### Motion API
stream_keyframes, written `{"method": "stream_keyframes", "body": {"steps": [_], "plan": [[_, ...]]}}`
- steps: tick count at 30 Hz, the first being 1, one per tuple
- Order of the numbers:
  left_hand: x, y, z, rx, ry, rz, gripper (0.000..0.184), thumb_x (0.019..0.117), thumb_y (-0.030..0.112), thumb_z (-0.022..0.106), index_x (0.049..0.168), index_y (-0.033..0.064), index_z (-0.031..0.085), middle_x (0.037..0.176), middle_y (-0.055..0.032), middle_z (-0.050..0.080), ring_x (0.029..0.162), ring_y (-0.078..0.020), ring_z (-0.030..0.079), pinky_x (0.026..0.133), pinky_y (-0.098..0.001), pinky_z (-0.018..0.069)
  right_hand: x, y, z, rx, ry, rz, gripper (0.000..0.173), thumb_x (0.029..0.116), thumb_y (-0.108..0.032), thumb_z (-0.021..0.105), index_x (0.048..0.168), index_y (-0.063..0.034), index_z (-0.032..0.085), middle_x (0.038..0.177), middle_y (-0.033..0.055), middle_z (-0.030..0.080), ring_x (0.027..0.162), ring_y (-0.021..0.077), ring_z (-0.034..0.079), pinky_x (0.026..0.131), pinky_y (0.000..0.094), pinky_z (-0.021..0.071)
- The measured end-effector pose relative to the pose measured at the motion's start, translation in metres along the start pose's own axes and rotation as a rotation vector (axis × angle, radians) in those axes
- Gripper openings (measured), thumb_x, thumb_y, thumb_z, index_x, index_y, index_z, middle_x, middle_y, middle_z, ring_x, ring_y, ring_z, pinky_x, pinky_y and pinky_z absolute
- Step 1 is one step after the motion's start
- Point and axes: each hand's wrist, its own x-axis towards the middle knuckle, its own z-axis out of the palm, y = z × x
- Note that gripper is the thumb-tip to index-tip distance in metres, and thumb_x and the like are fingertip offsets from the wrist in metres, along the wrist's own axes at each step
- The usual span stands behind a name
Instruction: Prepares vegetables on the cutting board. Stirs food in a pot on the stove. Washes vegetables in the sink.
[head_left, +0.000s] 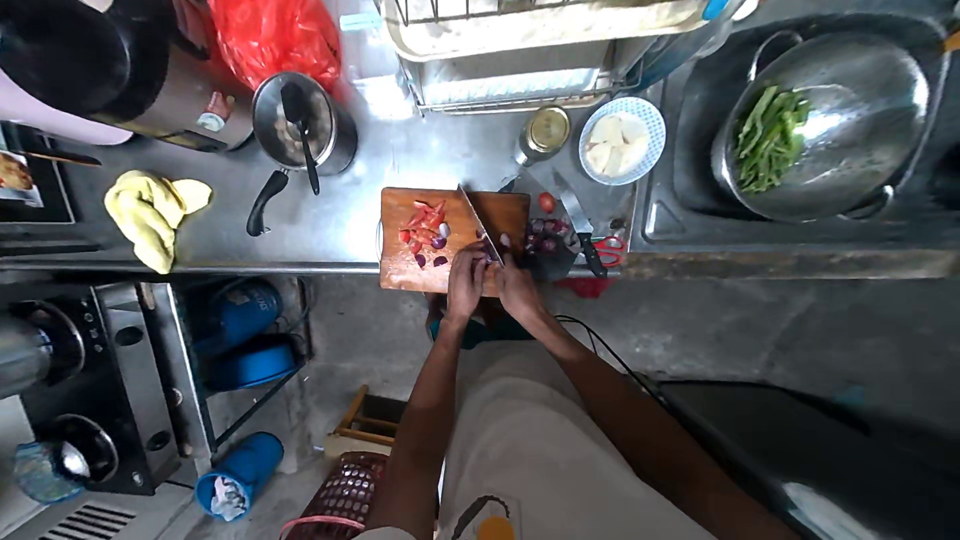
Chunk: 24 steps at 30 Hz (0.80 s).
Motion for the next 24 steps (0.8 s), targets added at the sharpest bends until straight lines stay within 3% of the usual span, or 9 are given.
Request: {"method": "stream_keyframes", "body": {"steps": [3,8,10,13,17,18,21,22,24], "plan": [[0.000,-0.001,-0.001,-0.015,-0.023,-0.007,0.017,0.1004,0.011,0.064,0.116,0.0045,0.064,0.137,-0.0115,0.061,0.128,-0.0228,0.059,0.109,-0.0409,0.0500,0.001,0.000,-0.005,0.013,-0.006,-0.027,0.045,0.1108,-0.031,0.044,0.150,-0.0094,0.042,0.092,0.0212,0.069,0.083,0.0407,0.070,0.074,0.0601,0.0575],[-0.002,0.000,-0.003,-0.004,-0.016,-0.031,0.039,0.0969,0.009,0.068,0.134,0.0087,0.060,0.138,-0.0113,0.059,0.123,-0.0214,0.061,0.105,-0.0406,0.0532,0.003,0.001,-0.013,0.077,0.009,-0.071,0.042,0.1111,-0.040,0.041,0.126,-0.0051,0.060,0.085,0.0188,0.067,0.077,0.0370,0.069,0.070,0.0581,0.0564],[-0.004,-0.001,-0.007,-0.025,-0.004,-0.031,0.029,0.0962,0.008,0.069,0.125,0.0103,0.066,0.139,-0.0100,0.057,0.124,-0.0204,0.060,0.103,-0.0400,0.0547,-0.001,-0.004,-0.024,0.094,0.030,-0.087,0.044,0.1108,-0.042,0.041,0.119,-0.0039,0.061,0.082,0.0181,0.066,0.074,0.0362,0.068,0.069,0.0573,0.0560],[-0.008,0.004,-0.019,-0.085,0.032,-0.105,0.022,0.0951,0.010,0.072,0.117,0.0113,0.069,0.137,-0.0074,0.058,0.115,-0.0177,0.063,0.094,-0.0379,0.0584,-0.004,-0.007,-0.043,0.047,0.102,-0.132,0.042,0.1108,-0.038,0.043,0.126,-0.0019,0.059,0.085,0.0215,0.067,0.076,0.0400,0.069,0.069,0.0596,0.0569],[-0.011,0.012,-0.027,-0.336,0.089,-0.346,0.029,0.0991,0.016,0.068,0.128,0.0119,0.063,0.110,-0.0078,0.069,0.087,-0.0172,0.068,0.077,-0.0371,0.0595,0.011,0.015,-0.055,0.010,0.150,-0.192,0.044,0.1099,-0.045,0.043,0.122,-0.0045,0.057,0.082,0.0212,0.063,0.068,0.0410,0.066,0.059,0.0594,0.0547],[-0.011,0.015,-0.030,-0.428,0.076,-0.385,0.032,0.1021,0.017,0.064,0.134,0.0142,0.061,0.114,-0.0083,0.069,0.090,-0.0177,0.068,0.080,-0.0377,0.0599,0.018,0.022,-0.056,0.023,0.126,-0.185,0.046,0.1094,-0.046,0.044,0.121,-0.0044,0.057,0.084,0.0218,0.063,0.070,0.0416,0.066,0.060,0.0596,0.0548],[-0.009,0.022,-0.035,-0.662,0.079,-0.397,0.034,0.1080,0.017,0.052,0.141,0.0133,0.059,0.125,-0.0097,0.066,0.100,-0.0192,0.069,0.089,-0.0397,0.0594,0.048,0.025,-0.059,0.045,0.014,-0.153,0.049,0.1090,-0.042,0.048,0.132,-0.0003,0.059,0.103,0.0271,0.068,0.096,0.0457,0.069,0.084,0.0651,0.0541],[-0.009,0.023,-0.036,-0.700,0.082,-0.390,0.034,0.1087,0.018,0.050,0.142,0.0130,0.059,0.128,-0.0097,0.066,0.103,-0.0194,0.068,0.091,-0.0397,0.0587,0.054,0.026,-0.059,0.044,-0.009,-0.149,0.050,0.1086,-0.042,0.049,0.133,-0.0001,0.058,0.104,0.0264,0.069,0.097,0.0443,0.069,0.086,0.0644,0.0541],[-0.008,0.023,-0.037,-0.745,0.074,-0.383,0.036,0.1091,0.018,0.049,0.144,0.0151,0.057,0.132,-0.0081,0.064,0.106,-0.0187,0.068,0.093,-0.0390,0.0582,0.047,0.021,-0.060,0.051,0.000,-0.152,0.049,0.1077,-0.042,0.051,0.131,-0.0001,0.057,0.099,0.0264,0.067,0.089,0.0449,0.068,0.078,0.0650,0.0544]]}}
